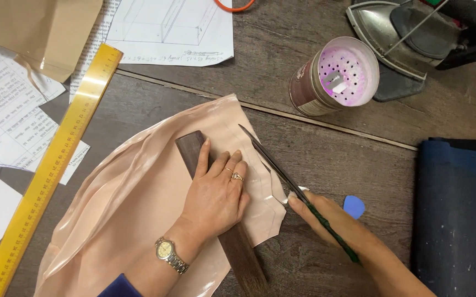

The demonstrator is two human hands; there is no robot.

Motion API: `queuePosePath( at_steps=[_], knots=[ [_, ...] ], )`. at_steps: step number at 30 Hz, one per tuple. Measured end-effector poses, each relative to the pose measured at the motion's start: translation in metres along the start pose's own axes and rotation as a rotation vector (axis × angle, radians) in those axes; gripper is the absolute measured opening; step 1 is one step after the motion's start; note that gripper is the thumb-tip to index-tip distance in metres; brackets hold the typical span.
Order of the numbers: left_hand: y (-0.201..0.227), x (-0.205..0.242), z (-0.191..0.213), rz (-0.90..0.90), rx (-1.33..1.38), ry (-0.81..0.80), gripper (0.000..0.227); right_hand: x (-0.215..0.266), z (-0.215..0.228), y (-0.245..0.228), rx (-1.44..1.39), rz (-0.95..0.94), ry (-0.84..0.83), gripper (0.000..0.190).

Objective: The person uses shears to cut a piece of light-colored fabric placed on a wooden work surface. After cutting, the person uses a yellow ruler and a blue marking tool to measure and mark lines on the fabric.

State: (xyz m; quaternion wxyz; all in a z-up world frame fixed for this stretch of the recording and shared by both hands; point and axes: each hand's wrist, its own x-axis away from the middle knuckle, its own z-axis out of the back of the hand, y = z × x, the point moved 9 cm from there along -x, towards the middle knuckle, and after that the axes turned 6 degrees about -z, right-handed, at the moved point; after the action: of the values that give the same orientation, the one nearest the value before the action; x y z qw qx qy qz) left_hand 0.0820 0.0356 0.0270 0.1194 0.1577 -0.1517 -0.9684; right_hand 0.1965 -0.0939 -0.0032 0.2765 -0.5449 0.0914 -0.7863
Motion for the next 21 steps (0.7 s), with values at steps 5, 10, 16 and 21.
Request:
queuePosePath(
  at_steps=[5, 10, 16, 21],
  knots=[
    [0.0, 0.001, -0.001, -0.001, 0.008, 0.005, 0.043, -0.014, -0.005, 0.026, 0.168, -0.124, 0.022, 0.039],
    [-0.001, 0.001, -0.003, 0.007, 0.014, -0.021, 0.046, -0.017, 0.0, 0.033, 0.226, -0.123, 0.111, 0.045],
    [-0.006, -0.005, 0.004, 0.005, 0.005, 0.003, 0.041, -0.012, 0.001, 0.027, 0.227, -0.125, 0.046, 0.045],
    [-0.064, -0.03, 0.019, 0.107, -0.134, 0.057, 0.031, -0.015, 0.002, 0.03, 0.219, -0.128, 0.038, 0.045]
  ],
)
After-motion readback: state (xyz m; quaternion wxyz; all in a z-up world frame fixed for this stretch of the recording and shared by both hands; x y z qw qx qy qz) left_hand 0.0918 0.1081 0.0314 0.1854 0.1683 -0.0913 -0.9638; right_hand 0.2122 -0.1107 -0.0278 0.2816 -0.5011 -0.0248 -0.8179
